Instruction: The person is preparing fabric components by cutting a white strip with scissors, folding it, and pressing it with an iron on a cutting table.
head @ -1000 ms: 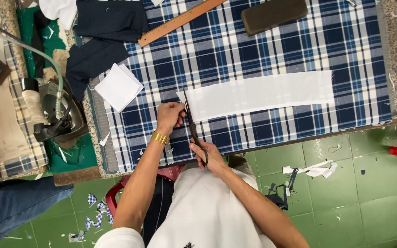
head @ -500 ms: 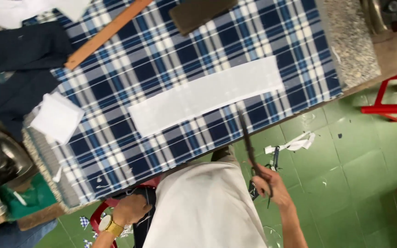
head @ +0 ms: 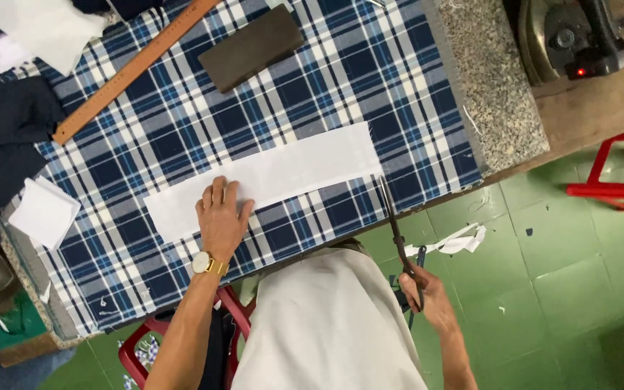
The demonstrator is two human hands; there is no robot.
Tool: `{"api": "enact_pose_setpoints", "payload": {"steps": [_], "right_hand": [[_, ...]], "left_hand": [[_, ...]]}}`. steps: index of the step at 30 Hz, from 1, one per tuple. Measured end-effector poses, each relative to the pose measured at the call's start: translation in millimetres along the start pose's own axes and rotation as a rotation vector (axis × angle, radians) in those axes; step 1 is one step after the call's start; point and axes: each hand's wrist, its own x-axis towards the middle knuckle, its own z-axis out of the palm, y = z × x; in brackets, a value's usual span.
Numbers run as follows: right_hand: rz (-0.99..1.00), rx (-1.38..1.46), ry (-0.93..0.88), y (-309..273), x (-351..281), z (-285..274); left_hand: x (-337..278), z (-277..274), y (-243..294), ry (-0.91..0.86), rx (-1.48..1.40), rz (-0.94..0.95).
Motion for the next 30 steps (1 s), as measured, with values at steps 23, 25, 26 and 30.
{"api": "enact_pose_setpoints", "payload": {"steps": [23, 25, 26, 30], "right_hand": [[-0.631, -1.038, 0.651, -156, 217, -50], [-0.672, -1.042, 0.686, -164, 227, -46], [-0.627, -1.038, 0.658, -164, 232, -46], [-0.591, -0.973, 0.602, -164, 234, -44]], "left_hand": [[-5, 31, 14, 0.137, -0.366, -0.781], [23, 11, 66, 0.122, -0.484, -0.694], [34, -1, 92, 0.088, -0.611, -0.602], [47, 8, 127, -0.030, -0.742, -0.346]]}}
